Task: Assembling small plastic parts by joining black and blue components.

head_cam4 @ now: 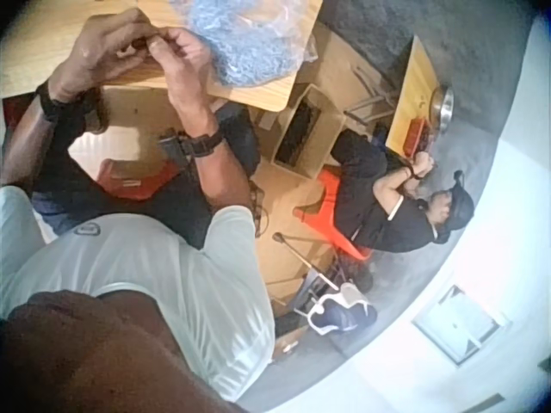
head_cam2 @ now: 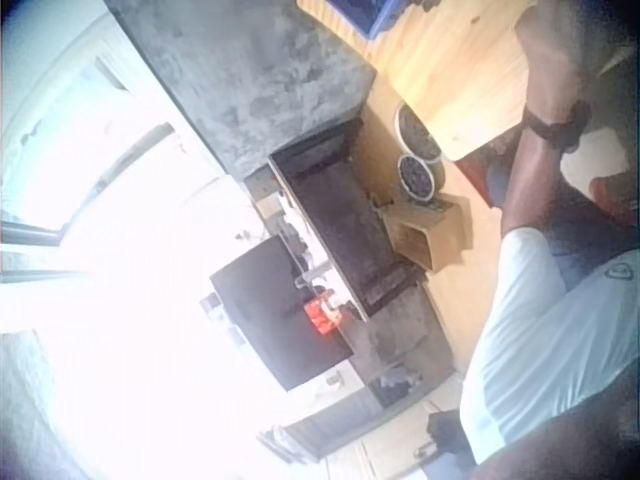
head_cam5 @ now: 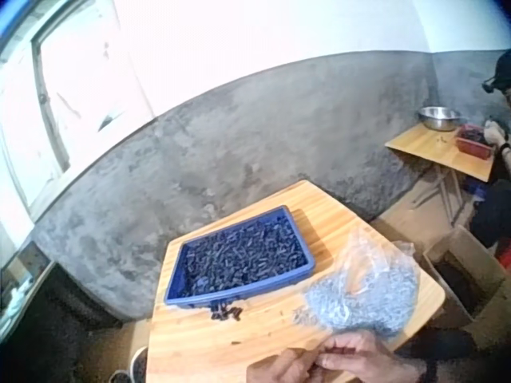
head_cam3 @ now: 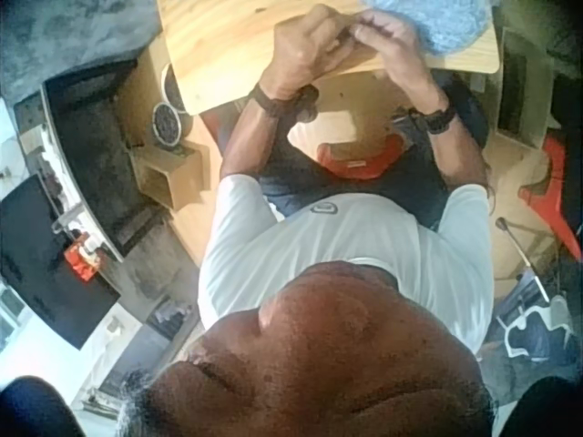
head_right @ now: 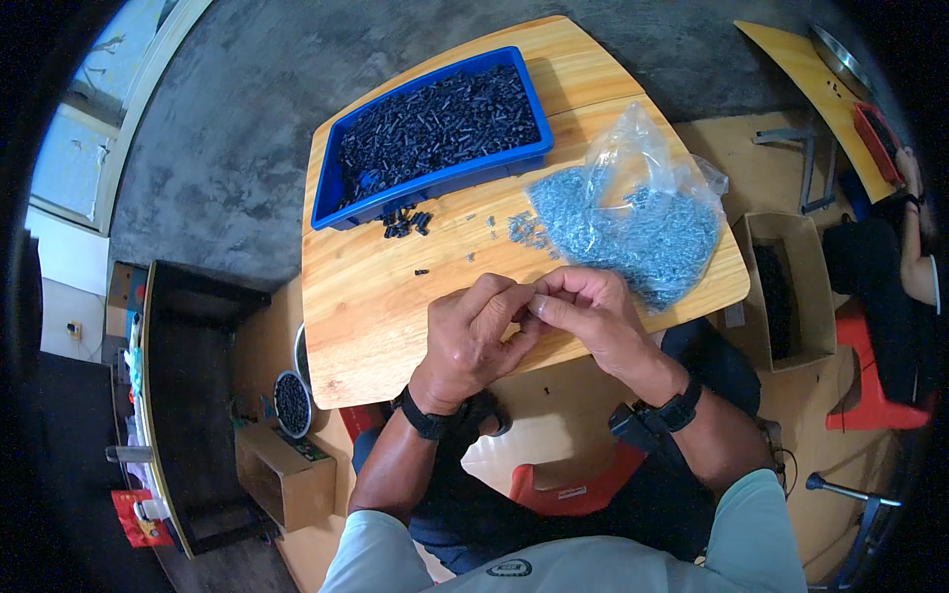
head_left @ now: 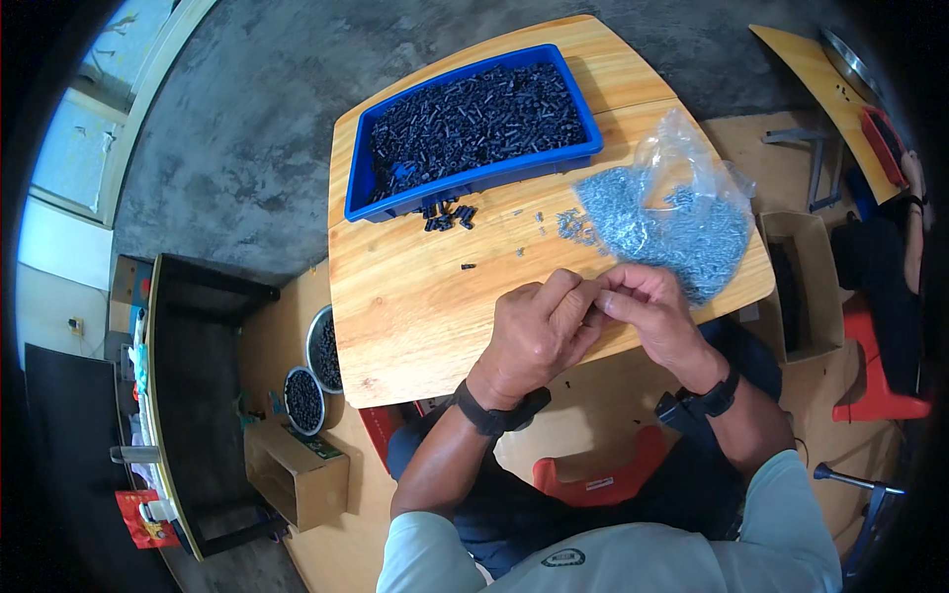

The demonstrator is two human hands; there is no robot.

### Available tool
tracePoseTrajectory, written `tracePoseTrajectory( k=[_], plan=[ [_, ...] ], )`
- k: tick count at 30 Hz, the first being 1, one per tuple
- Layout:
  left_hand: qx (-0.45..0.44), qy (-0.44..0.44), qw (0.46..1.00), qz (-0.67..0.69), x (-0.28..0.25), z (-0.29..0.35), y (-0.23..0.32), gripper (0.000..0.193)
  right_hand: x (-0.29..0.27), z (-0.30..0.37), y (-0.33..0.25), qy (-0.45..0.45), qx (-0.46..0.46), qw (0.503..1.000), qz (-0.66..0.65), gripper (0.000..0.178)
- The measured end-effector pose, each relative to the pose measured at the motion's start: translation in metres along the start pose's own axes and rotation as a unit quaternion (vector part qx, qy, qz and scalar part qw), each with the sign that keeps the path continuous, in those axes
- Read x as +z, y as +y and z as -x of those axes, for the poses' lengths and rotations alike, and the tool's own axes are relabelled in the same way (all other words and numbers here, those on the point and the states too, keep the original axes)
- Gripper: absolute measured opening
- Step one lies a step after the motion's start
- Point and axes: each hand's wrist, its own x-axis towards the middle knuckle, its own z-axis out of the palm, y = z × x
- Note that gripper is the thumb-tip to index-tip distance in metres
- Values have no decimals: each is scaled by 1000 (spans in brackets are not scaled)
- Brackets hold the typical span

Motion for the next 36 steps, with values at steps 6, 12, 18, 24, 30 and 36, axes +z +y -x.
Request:
tracePoseTrajectory(
  k=[6,12,18,24,30,36],
  plan=[
    [-36,-29,998,51,-4,9,-5,34,2,0,-1,-21,10,998,63,17],
    [-261,-70,958,98,-48,10,-43,22,8,-2,-4,10,4,1000,20,18],
    [-309,-82,946,-51,-72,32,-89,22,9,-2,-1,5,-6,998,61,18],
    [-323,-85,942,-25,-70,35,-97,22,11,-3,0,4,-21,996,83,19],
    [-321,-80,944,-2,-67,36,-100,21,11,-3,-1,1,-19,997,80,19],
    [-308,-85,947,-15,-66,35,-98,20,13,-2,-5,2,-12,997,77,18]
  ],
)
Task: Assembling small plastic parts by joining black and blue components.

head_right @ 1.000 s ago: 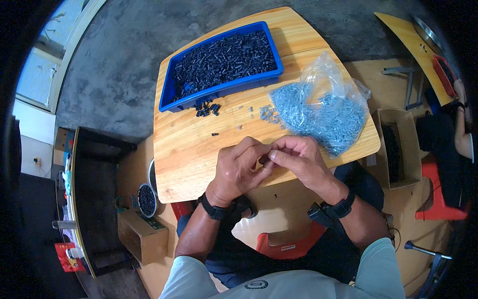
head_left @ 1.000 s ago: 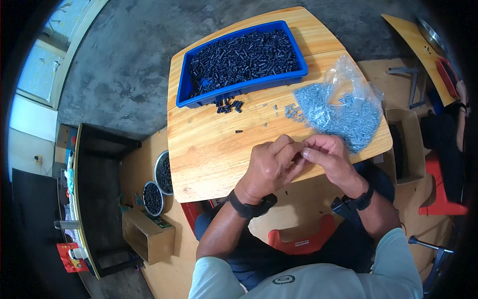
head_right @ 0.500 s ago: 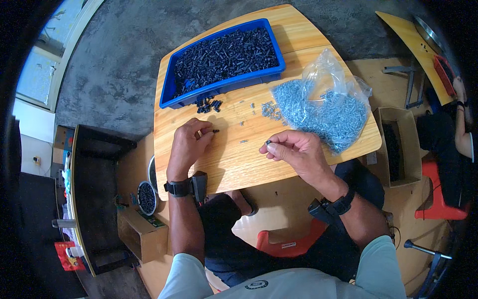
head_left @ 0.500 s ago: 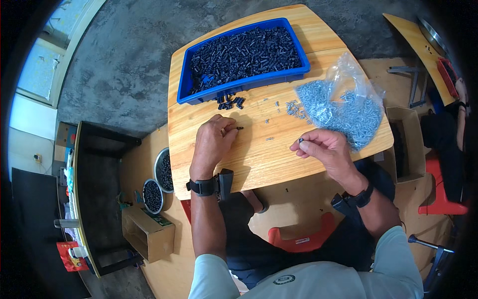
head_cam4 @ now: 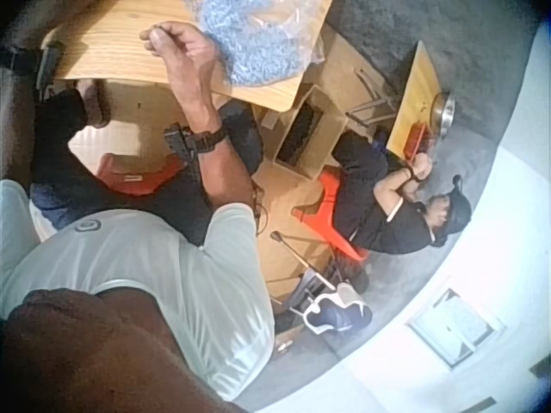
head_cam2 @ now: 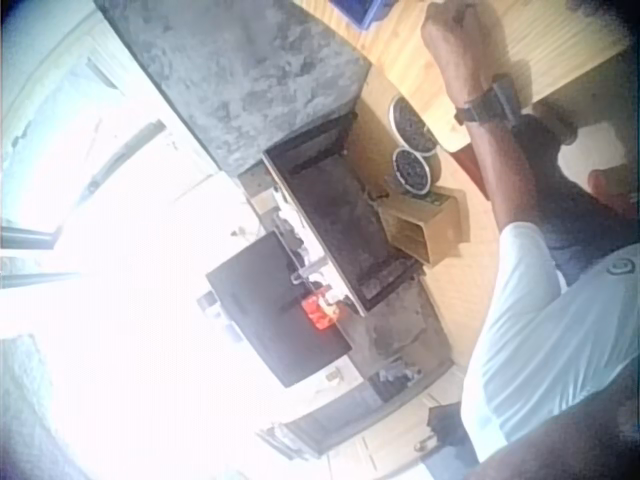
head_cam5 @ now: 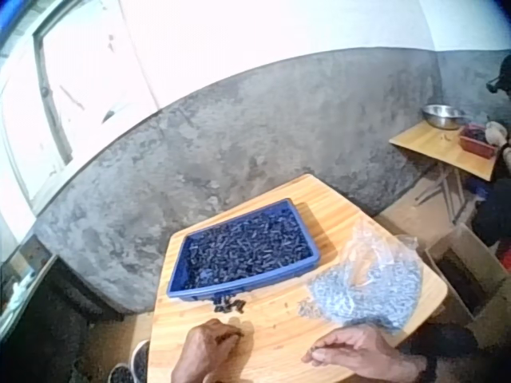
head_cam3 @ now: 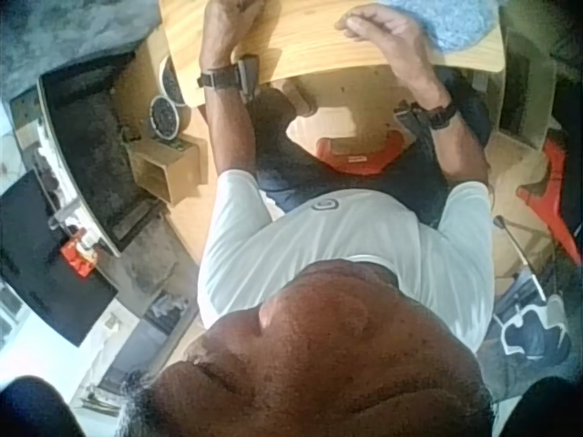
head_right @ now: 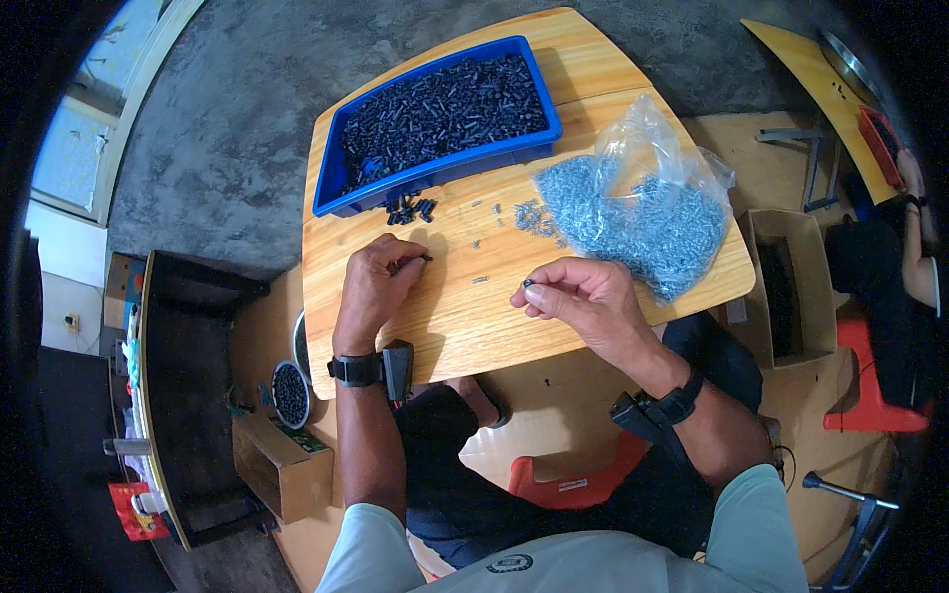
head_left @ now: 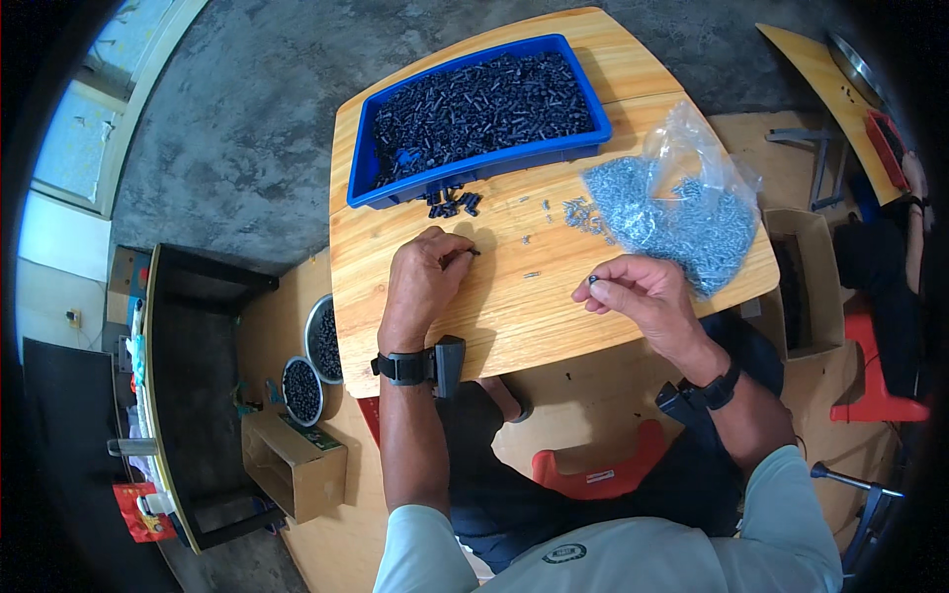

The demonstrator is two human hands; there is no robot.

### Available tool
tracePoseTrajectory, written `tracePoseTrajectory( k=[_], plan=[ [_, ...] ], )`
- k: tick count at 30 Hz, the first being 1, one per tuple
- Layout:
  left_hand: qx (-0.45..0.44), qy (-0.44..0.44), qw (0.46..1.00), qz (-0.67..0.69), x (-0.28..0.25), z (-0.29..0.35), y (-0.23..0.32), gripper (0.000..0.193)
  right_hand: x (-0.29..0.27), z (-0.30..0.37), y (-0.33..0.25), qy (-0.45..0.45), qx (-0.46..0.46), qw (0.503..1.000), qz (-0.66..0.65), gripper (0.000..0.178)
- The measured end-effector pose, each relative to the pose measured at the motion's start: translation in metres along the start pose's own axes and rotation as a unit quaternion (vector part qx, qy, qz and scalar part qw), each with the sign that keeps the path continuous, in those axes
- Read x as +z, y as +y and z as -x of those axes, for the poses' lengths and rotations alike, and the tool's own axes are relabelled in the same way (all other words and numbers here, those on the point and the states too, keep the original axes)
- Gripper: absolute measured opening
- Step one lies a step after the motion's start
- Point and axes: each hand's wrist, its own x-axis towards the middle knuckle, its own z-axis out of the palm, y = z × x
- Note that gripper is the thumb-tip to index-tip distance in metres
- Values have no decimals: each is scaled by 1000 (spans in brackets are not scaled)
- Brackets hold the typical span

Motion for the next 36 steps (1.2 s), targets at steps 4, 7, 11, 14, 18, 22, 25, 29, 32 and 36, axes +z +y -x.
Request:
tracePoseTrajectory(
  k=[4,7,11,14,18,22,25,29,32,36],
  plan=[
    [15,3,1000,-16,0,2,9,15,0,1,4,-11,-12,1000,-14,18],
    [18,-9,1000,17,3,6,34,12,0,1,3,-9,-13,999,-28,19],
    [64,-34,990,121,14,13,67,14,1,1,1,0,-18,999,-29,22],
    [90,-58,986,128,18,16,84,15,1,0,0,-8,6,999,-38,22],
    [136,-67,983,101,24,17,99,16,1,1,9,0,-23,999,-27,20],
    [165,-58,981,84,32,17,100,19,-1,1,9,-1,-41,999,3,18],
    [149,-65,979,125,30,16,103,18,-3,0,11,0,-60,998,37,17],
    [121,-67,978,157,30,16,103,18,-2,0,10,5,-95,995,32,17],
    [118,-60,975,180,32,17,99,18,-2,0,10,0,-101,994,38,17],
    [130,-44,969,204,32,19,95,16,-2,3,4,-14,-93,994,48,17]
  ],
)
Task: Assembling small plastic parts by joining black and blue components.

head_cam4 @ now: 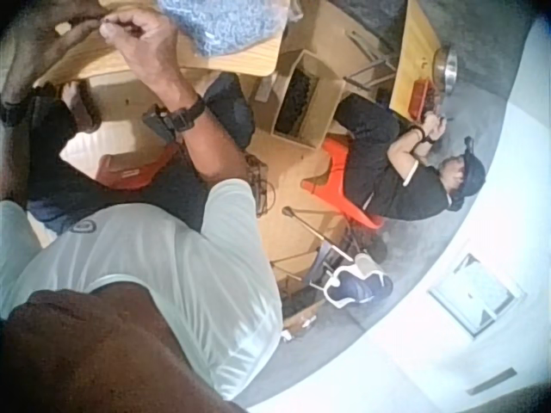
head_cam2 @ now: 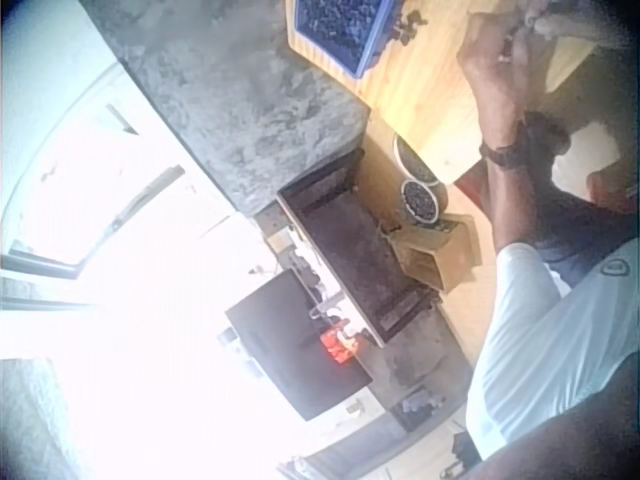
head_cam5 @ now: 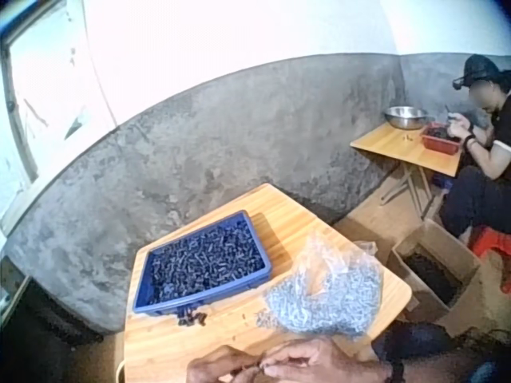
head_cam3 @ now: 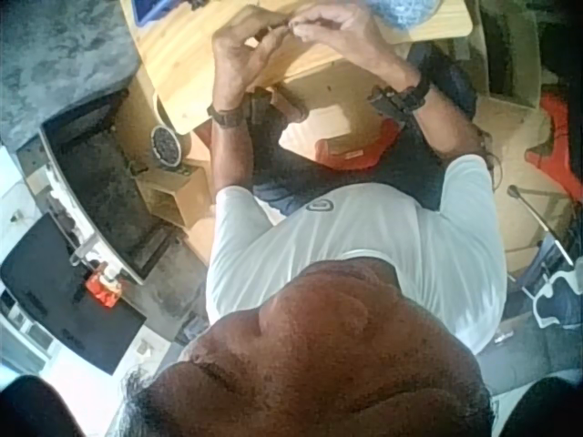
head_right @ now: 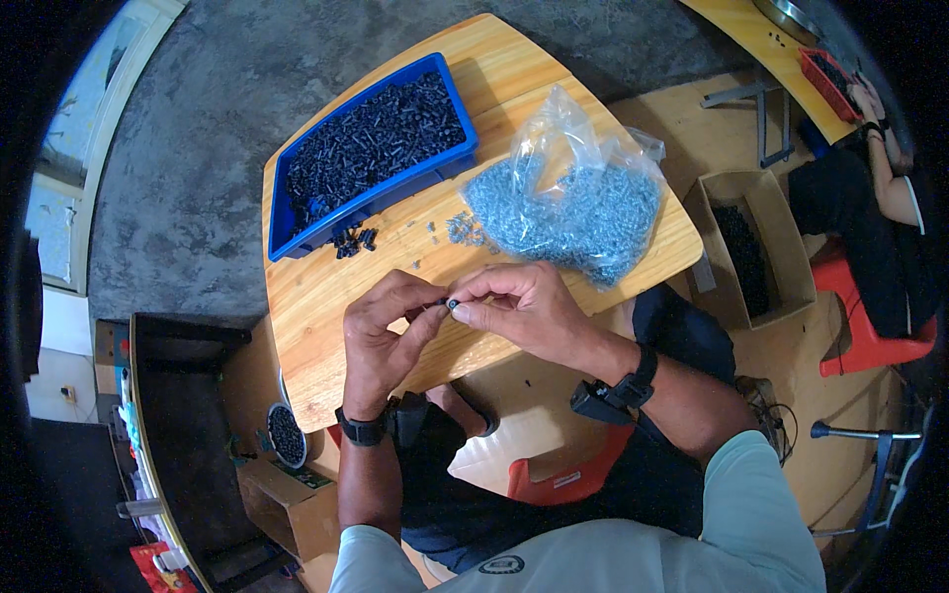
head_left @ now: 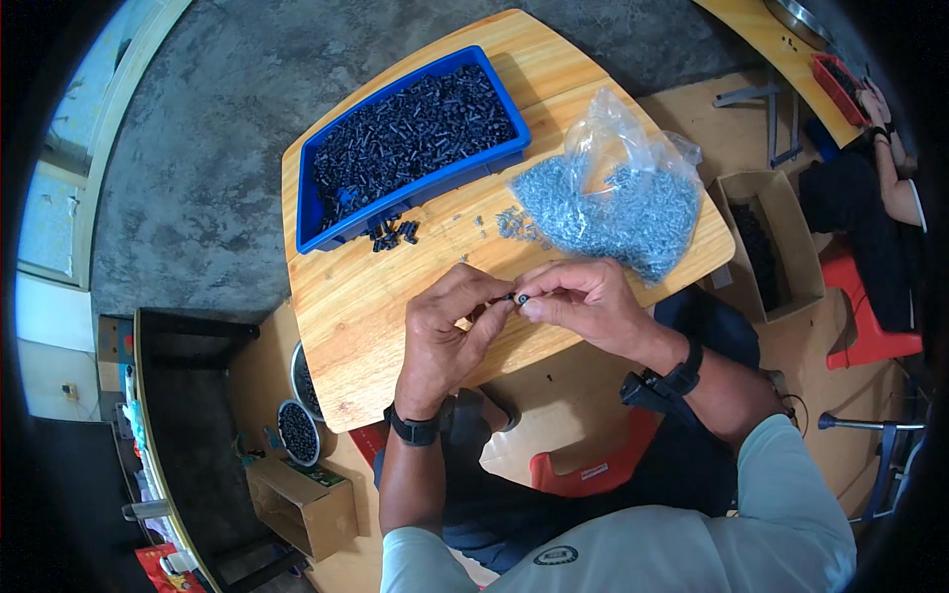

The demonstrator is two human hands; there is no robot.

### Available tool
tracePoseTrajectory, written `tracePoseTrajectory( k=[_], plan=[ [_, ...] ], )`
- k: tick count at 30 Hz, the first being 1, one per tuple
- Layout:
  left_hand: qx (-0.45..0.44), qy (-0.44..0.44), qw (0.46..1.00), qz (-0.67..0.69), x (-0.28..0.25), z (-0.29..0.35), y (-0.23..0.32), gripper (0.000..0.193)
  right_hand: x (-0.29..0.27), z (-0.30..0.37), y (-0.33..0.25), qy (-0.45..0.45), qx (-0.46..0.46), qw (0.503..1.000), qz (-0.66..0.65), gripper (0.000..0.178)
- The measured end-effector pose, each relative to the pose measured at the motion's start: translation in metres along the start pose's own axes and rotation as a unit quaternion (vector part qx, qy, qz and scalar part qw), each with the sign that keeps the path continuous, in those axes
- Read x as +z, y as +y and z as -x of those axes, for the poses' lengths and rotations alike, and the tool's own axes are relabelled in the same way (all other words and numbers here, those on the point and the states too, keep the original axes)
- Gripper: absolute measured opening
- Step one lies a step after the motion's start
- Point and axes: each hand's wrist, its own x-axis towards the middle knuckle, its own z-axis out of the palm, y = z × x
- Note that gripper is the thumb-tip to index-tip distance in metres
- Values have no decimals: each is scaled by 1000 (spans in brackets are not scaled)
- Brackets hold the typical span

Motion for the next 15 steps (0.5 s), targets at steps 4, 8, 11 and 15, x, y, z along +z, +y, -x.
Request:
tracePoseTrajectory(
  k=[4,8,11,15],
  plan=[
    [-3,31,999,40,-3,0,4,13,1,1,4,9,19,998,-59,17],
    [-39,7,992,118,-2,2,2,13,1,3,-1,6,39,998,-38,18],
    [-48,3,987,154,-1,2,2,13,1,2,0,5,36,998,-44,19],
    [-61,-7,985,163,0,1,3,13,0,2,0,10,36,999,-26,18]
  ],
)
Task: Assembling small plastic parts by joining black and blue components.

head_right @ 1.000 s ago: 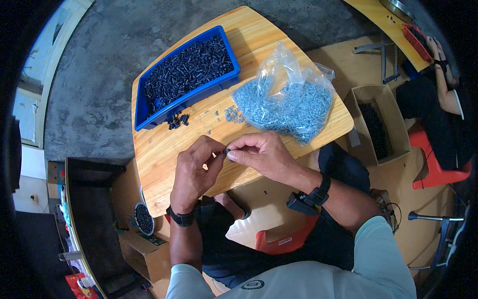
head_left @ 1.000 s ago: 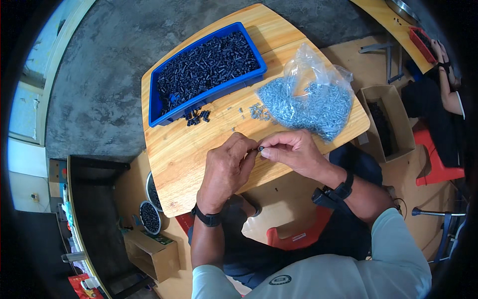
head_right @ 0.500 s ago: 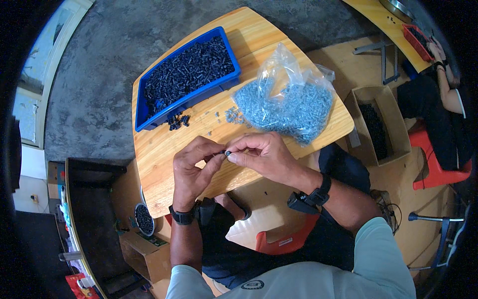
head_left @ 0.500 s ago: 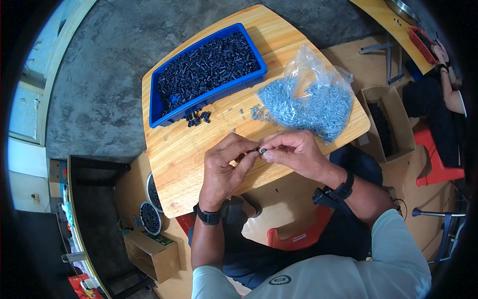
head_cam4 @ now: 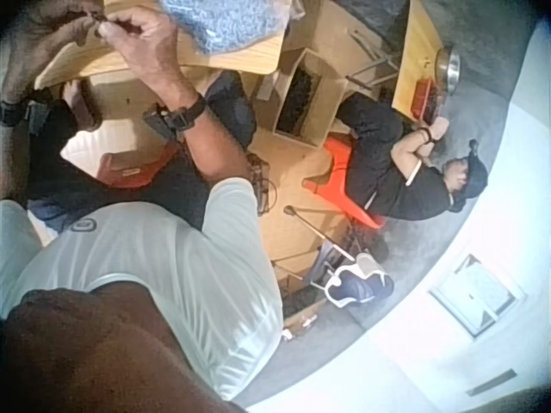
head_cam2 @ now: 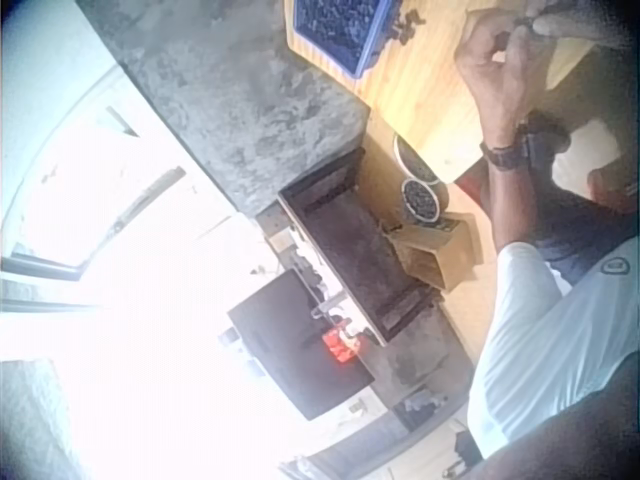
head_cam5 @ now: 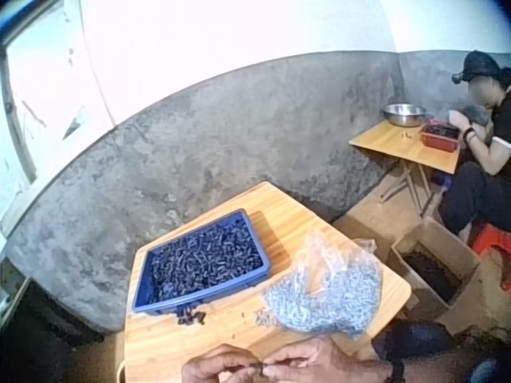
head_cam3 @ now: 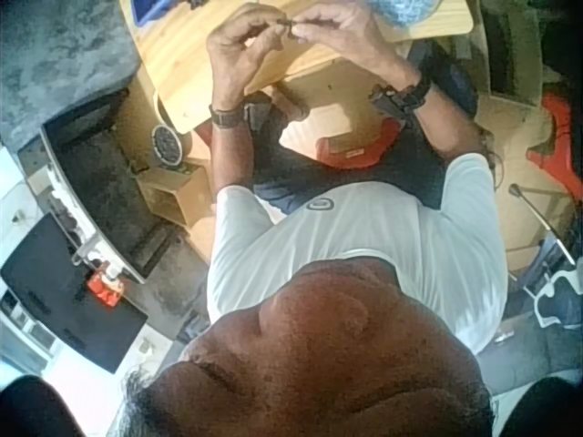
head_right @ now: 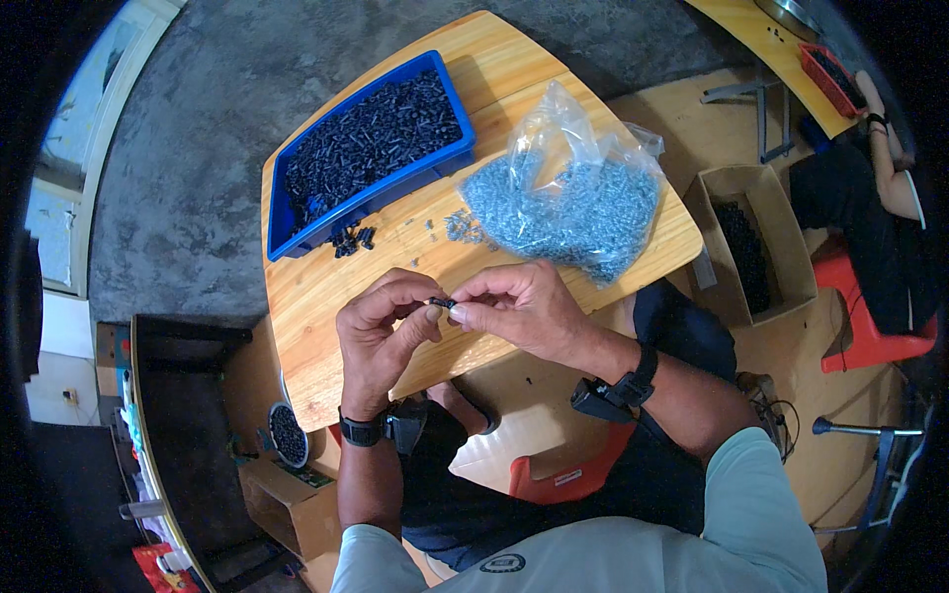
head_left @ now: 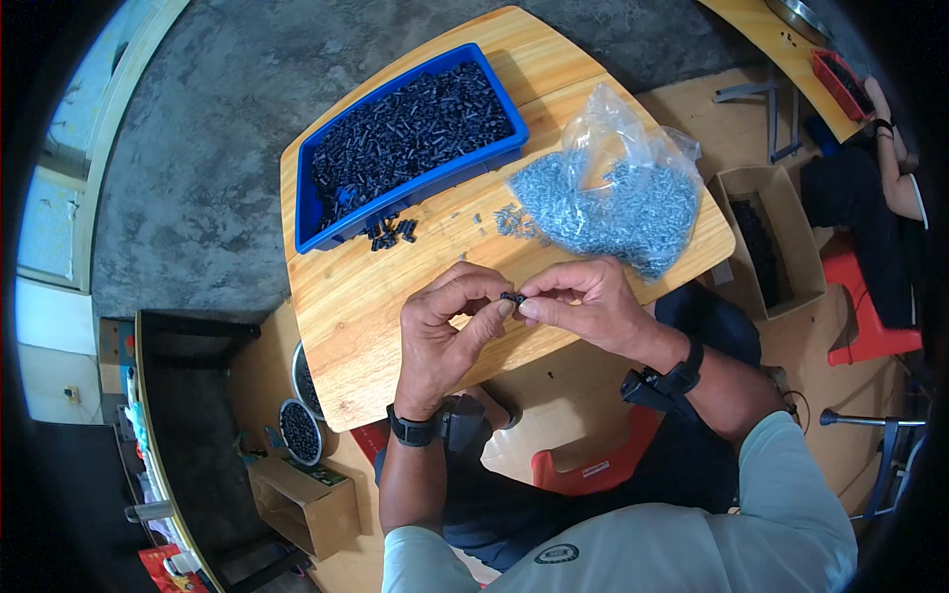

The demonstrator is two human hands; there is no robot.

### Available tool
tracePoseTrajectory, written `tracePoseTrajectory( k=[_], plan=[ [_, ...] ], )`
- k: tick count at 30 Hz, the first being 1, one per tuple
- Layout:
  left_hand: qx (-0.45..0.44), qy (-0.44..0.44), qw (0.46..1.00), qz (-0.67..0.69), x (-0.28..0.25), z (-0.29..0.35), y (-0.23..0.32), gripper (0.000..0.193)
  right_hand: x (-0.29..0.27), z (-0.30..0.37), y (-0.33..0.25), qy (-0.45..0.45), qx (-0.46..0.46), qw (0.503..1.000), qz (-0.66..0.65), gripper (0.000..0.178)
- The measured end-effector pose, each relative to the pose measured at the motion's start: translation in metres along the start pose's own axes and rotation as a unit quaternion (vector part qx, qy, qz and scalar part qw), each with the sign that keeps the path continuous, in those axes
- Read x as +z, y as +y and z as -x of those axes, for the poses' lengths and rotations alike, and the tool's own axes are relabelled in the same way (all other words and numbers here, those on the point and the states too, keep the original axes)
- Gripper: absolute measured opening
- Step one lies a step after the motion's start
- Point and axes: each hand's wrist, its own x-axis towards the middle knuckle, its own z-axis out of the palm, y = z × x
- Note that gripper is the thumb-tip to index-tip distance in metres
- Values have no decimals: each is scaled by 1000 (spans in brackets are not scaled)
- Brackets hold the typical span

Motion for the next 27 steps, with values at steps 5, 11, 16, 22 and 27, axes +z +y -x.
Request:
tracePoseTrajectory(
  k=[5,11,16,22,27],
  plan=[
    [2,-2,1000,-6,2,1,0,13,-1,1,-1,-7,0,1000,13,18],
    [36,-16,996,-79,-2,0,1,11,-1,0,0,-21,9,1000,18,18],
    [25,-26,995,-89,-2,0,3,11,-1,0,1,-19,6,999,35,18],
    [-32,-23,999,9,-3,2,-5,12,0,0,2,-17,12,1000,14,17],
    [-31,-23,999,33,-4,2,-7,13,0,0,-1,-26,12,1000,7,17]
  ],
)
